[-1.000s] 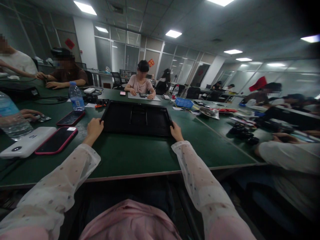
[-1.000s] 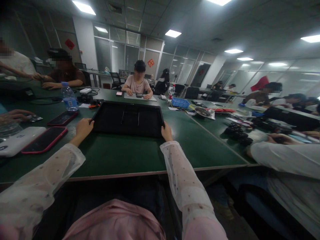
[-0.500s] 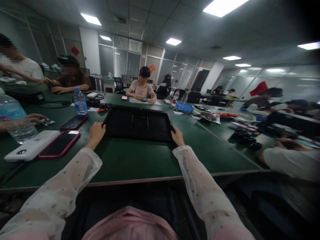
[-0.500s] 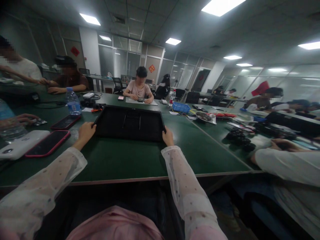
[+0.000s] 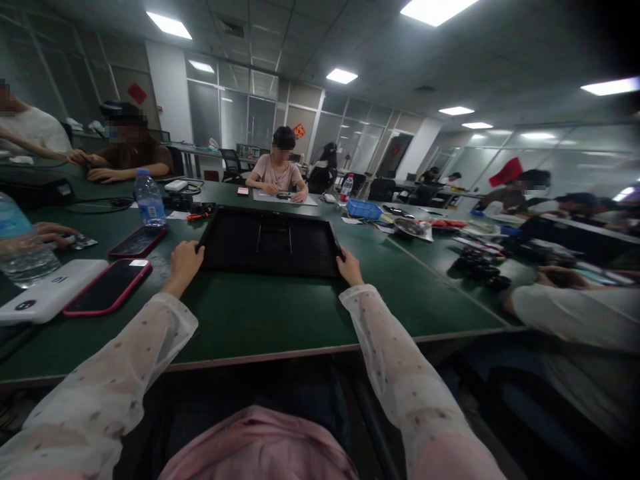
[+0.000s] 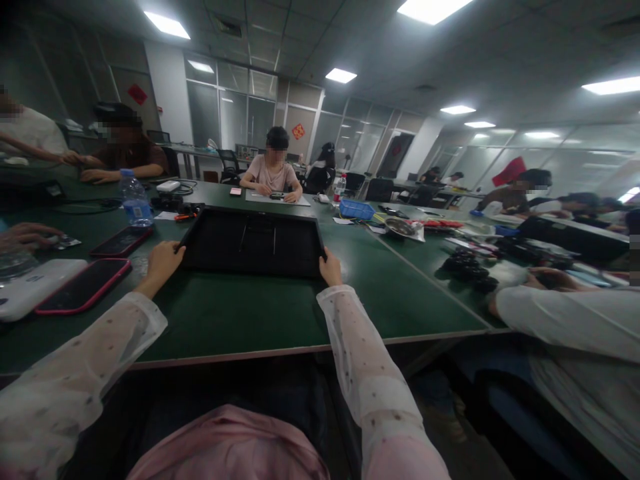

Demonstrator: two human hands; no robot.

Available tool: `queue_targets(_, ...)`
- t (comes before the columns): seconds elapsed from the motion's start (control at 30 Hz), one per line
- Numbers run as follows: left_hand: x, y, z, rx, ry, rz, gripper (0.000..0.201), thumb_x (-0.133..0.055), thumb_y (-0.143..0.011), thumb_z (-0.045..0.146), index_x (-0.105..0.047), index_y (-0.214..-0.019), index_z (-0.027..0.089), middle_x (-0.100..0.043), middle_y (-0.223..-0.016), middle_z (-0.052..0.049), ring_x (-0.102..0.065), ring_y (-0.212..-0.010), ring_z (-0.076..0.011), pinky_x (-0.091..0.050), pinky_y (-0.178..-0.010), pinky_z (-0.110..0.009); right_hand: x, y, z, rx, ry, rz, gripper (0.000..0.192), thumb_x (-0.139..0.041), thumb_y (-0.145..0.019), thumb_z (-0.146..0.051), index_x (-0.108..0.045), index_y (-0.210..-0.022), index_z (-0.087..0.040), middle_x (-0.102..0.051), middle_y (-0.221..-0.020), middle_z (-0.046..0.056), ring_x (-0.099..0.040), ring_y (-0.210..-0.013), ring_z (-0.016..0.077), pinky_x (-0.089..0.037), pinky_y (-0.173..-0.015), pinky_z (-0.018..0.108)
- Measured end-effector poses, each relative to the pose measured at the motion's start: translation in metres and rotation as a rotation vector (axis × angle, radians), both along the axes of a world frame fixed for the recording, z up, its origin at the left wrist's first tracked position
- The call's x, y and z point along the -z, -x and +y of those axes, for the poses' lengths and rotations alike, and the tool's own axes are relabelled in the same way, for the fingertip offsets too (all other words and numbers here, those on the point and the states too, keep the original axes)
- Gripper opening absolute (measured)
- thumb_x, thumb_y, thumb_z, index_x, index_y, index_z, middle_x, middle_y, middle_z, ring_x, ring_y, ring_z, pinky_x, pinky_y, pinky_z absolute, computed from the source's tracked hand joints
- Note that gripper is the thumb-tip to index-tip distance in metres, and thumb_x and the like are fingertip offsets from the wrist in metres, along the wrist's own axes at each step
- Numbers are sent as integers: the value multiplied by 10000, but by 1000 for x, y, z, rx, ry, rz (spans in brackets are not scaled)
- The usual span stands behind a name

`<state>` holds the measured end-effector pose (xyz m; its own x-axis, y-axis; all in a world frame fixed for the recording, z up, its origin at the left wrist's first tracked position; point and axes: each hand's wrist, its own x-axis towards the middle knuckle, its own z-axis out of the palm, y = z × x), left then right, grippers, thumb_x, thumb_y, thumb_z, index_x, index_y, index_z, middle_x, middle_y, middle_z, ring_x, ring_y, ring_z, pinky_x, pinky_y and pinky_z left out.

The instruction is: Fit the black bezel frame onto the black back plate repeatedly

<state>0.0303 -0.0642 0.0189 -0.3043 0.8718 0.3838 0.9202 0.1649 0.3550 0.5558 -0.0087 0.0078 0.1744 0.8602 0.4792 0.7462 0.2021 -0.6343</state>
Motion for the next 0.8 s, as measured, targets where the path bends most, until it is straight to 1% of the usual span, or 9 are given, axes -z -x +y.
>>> queue_targets(0.17,6,1,5,-3,16,-93,505,-467,-1064,351,-694,-1410,61,-718,-1336,-247,-674,-1260,-376,-513,-1073,-458,1,4,-1,3,47,1,611,-489,-927,-218,-586,-1520,-109,-681,-1470,194,-643,-1387,329,-477,-1221,556)
queue_targets(0.3,6,0,8,5,53,-108,498,-460,-1067,367,-720,-1357,57,-728,-1308,-265,-692,-1224,-391,-524,-1038,-459,0,6,-3,9,61,-40,614,-480,-960,-259,-550,-1550,-100,-640,-1518,210,-609,-1428,342,-465,-1227,558)
queue_targets(0.37,5,-2,7,-2,56,-102,483,-470,-1063,363,-726,-1342,63,-731,-1302,-265,-695,-1220,-389,-527,-1034,-453,-1,7,-3,31,91,-70,615,-479,-980,-284,-539,-1561,-90,-665,-1470,236,-631,-1395,366,-475,-1208,569)
queue_targets(0.47,3,-5,6,-29,54,-97,480,-477,-1065,367,-722,-1348,66,-734,-1291,-264,-696,-1221,-386,-529,-1028,-448,-2,10,1,54,116,-101,614,-483,-994,-300,-536,-1577,-112,-759,-1260,241,-694,-1281,392,-487,-1168,598)
queue_targets(0.53,2,-6,5,-40,59,-100,490,-473,-1069,379,-727,-1344,62,-737,-1275,-270,-699,-1212,-392,-534,-1012,-450,-2,12,6,64,115,-102,610,-496,-992,-300,-546,-1574,-121,-780,-1143,236,-713,-1224,401,-487,-1151,614)
queue_targets(0.6,1,-6,4,-45,75,-103,503,-471,-1069,407,-748,-1310,63,-743,-1251,-277,-704,-1193,-403,-539,-989,-456,-2,14,12,80,119,-100,615,-488,-982,-269,-546,-1571,-100,-774,-1138,250,-711,-1214,409,-483,-1148,625)
queue_targets(0.67,0,-4,4,-53,90,-109,532,-473,-1064,460,-773,-1271,72,-752,-1227,-278,-707,-1175,-416,-542,-971,-466,-2,15,17,76,122,-98,642,-465,-953,-217,-530,-1574,-71,-761,-1201,263,-705,-1221,409,-482,-1149,635)
queue_targets(0.73,0,-1,4,-57,88,-117,569,-472,-1057,512,-790,-1252,82,-758,-1219,-273,-705,-1174,-424,-540,-973,-476,-1,11,20,32,119,-91,676,-473,-906,-182,-518,-1568,-52,-753,-1250,256,-709,-1213,398,-490,-1147,631)
queue_targets(0.8,1,2,3,-60,71,-133,584,-471,-1052,527,-798,-1257,89,-758,-1229,-268,-700,-1187,-428,-532,-991,-485,1,3,22,-21,111,-85,684,-508,-866,-177,-531,-1537,-50,-761,-1241,241,-724,-1178,380,-510,-1135,611)
